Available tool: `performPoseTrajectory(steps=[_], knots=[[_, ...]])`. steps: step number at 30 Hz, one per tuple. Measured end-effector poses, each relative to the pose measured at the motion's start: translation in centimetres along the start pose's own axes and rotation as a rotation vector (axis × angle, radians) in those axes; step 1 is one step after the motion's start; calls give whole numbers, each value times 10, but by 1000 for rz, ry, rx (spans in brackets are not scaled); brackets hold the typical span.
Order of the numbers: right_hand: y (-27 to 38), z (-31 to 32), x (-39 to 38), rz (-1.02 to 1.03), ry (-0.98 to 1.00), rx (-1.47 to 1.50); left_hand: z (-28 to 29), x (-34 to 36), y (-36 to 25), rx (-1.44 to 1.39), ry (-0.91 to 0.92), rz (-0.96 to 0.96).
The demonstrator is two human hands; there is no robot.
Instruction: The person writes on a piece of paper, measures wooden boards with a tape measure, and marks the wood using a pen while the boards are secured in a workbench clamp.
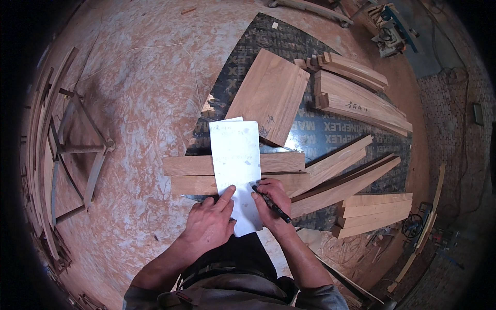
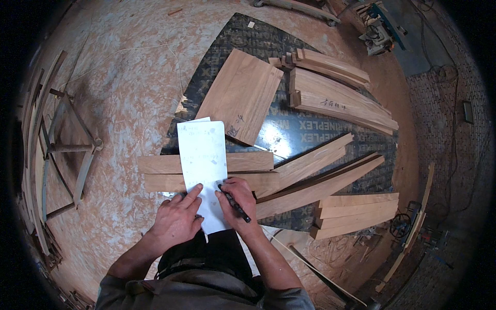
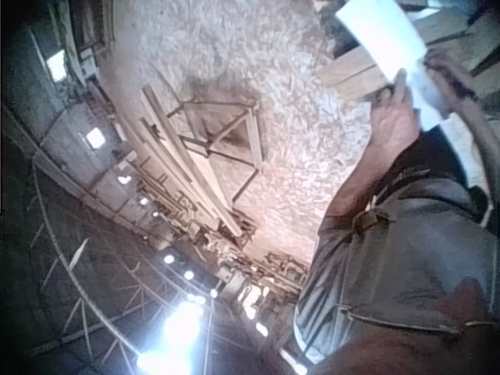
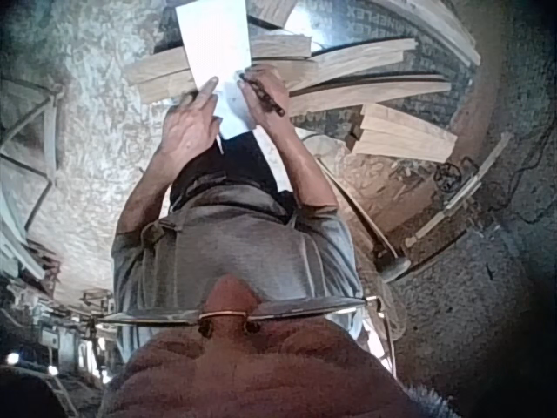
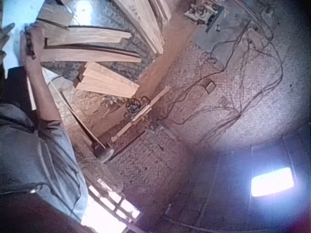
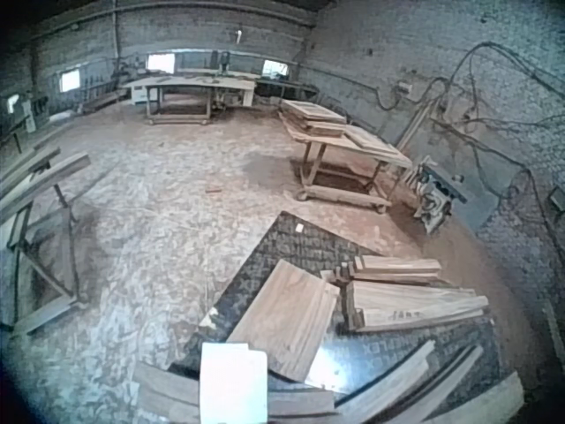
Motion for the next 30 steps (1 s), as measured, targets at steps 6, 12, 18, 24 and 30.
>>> performPoseTrajectory(steps=[6, 12, 18, 24, 30], knots=[[3, 1, 4, 25, 3, -15, -1, -1, 0, 11, -33, -12], [3, 1, 4, 22, 15, -16, -2, 0, 0, 7, -14, -5], [2, 2, 2, -5, 7, 1, -3, 0, 1, 6, 1, 3], [1, 2, 2, -9, -5, -1, -3, 0, 1, 5, 12, 7], [1, 2, 2, 14, 9, -5, -2, 0, 1, -3, 29, 13]])
Point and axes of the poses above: each hand's wrist, its own x-axis towards the middle knuckle, its own z-axis out of the back of the hand, y = z × x, the point moved 7 cm from there along x, towards the middle knuckle, and after that the axes turned 10 degrees about z, right-handed, at the moved point
